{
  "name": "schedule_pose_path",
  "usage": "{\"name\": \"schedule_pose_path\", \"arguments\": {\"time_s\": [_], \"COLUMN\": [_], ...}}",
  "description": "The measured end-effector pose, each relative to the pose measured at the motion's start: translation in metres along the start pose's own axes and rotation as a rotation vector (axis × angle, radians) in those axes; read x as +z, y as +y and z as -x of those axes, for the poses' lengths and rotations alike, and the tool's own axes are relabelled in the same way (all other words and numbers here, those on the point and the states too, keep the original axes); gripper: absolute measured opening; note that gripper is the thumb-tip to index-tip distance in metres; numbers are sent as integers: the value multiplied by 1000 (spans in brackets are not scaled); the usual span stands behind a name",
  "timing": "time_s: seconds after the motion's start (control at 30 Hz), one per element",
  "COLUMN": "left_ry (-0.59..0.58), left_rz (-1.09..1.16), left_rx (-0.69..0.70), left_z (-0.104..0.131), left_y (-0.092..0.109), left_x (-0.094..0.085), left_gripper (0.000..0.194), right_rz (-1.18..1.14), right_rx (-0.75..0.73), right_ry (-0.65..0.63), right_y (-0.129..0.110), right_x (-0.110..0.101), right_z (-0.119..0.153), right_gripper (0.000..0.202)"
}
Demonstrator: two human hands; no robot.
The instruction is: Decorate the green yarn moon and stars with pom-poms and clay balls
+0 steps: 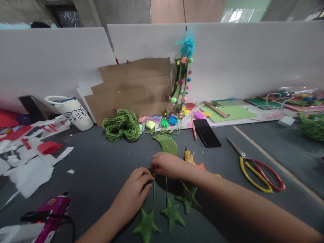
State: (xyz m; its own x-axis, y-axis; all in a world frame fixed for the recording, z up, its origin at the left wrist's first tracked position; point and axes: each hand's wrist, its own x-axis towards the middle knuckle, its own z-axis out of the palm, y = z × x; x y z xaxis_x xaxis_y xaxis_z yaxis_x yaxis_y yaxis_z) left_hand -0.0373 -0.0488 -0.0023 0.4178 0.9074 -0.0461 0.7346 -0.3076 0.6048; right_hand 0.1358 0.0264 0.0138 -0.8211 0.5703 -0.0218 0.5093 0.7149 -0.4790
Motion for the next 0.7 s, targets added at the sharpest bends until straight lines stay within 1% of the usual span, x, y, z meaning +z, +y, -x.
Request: {"name": "schedule_pose_path", "arguments": {"time_s": [0.07,0.13,0.23,0.3,0.4,0.47,0.57,0.63,0.7], "left_ry": [40,55,14,1,15,10,-42,-86,-103], "left_rz": [1,-17,-1,31,102,193,397,541,661], "left_rx": [-84,-159,-221,-255,-300,-339,-420,-470,-502], "left_z": [-4,-8,-16,-21,-28,-32,-33,-33,-32], "left_y": [-1,0,3,6,9,9,9,10,11], "left_x": [-1,-3,-6,-7,-7,-7,-5,-5,-6], "left_gripper": [15,8,2,3,7,7,6,9,12], "right_rz": [-12,-25,-53,-76,-111,-133,-167,-185,-196], "right_rx": [-6,-7,-4,0,13,22,29,30,24], "right_ry": [0,7,19,27,49,68,96,117,136], "right_y": [0,0,0,0,0,0,-1,-1,0], "right_x": [-1,-2,0,1,1,0,-4,-6,-6], "right_z": [0,1,4,5,8,10,14,15,16], "right_gripper": [17,17,15,14,15,16,16,14,12]}}
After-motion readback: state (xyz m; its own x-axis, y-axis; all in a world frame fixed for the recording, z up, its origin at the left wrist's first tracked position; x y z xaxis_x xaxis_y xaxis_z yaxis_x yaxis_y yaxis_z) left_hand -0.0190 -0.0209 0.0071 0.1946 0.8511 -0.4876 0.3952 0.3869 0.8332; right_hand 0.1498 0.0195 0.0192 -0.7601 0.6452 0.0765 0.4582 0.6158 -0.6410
